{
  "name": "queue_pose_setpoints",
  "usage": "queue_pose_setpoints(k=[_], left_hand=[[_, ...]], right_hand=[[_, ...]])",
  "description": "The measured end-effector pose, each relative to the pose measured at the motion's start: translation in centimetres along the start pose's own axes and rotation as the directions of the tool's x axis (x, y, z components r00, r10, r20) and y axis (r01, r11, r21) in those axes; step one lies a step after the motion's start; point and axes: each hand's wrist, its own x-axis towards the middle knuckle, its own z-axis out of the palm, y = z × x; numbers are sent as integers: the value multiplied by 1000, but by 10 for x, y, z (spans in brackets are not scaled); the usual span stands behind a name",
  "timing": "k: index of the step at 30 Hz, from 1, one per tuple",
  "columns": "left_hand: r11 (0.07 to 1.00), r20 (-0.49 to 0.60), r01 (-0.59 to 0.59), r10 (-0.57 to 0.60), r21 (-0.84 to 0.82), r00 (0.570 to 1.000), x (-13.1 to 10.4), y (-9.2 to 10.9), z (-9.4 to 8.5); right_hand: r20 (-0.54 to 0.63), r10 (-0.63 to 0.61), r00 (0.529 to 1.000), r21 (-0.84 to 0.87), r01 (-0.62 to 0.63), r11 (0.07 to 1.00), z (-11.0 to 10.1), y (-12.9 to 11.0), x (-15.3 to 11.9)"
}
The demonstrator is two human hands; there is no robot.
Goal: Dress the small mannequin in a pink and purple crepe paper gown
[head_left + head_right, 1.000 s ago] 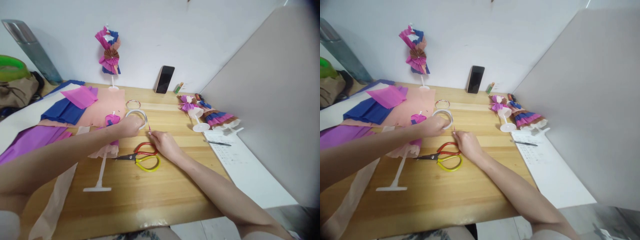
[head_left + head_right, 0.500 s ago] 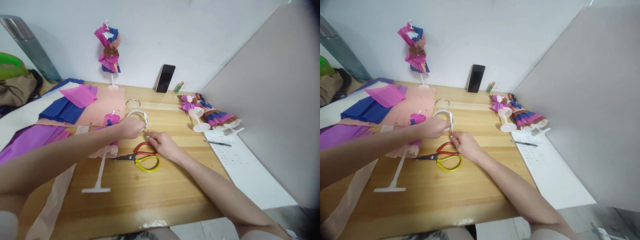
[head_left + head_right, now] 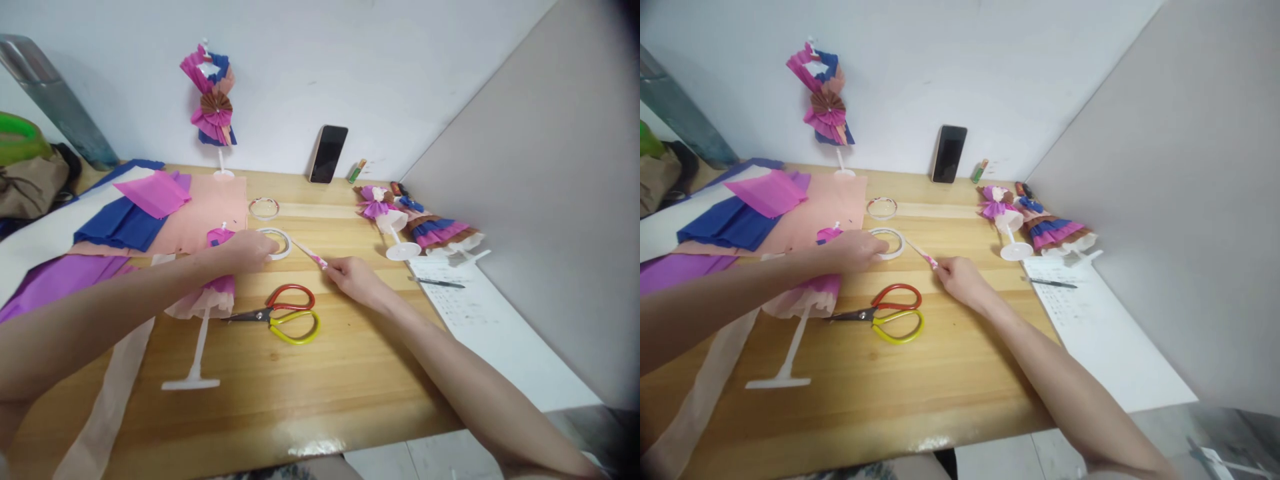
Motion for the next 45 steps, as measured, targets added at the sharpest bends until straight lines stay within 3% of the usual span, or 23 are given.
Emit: queue_pose_setpoints(k=[8, 11, 15, 22, 26, 29, 31, 39, 45], left_hand=[[999, -3, -33, 33, 31, 999, 2, -6, -3], [999, -14, -28, 28, 36, 1000, 4, -5, -3], [1000, -35, -1, 2, 25, 999, 0, -8, 1], [996, -177, 52, -64, -73, 982, -19, -5, 3], [986, -207, 44, -77, -160, 975, -25, 12, -2], [971, -174, -16, -27, -240, 984, -26, 23, -6], [957, -168, -31, -19, -289, 986, -26, 24, -7], [866, -141, 65, -155, -496, 978, -33, 3, -4], [781, -118, 102, -219, -616, 969, -31, 2, 4]], right_hand=[[-35, 40, 999, 166, -34, 986, -14, 17, -23], [-84, 29, 996, 239, -8, 971, -10, 7, -13], [-67, -27, 997, 292, 45, 955, -2, -3, 9], [-109, -173, 979, 199, 192, 961, 13, -1, 32], [-47, -360, 932, 125, 363, 923, 14, -8, 34], [139, -551, 823, 42, 551, 833, 12, -14, 38], [195, -606, 771, -9, 619, 785, 12, -18, 43], [96, -569, 816, 5, 572, 820, 24, -41, 53], [56, -549, 834, 53, 546, 836, 30, -49, 53]])
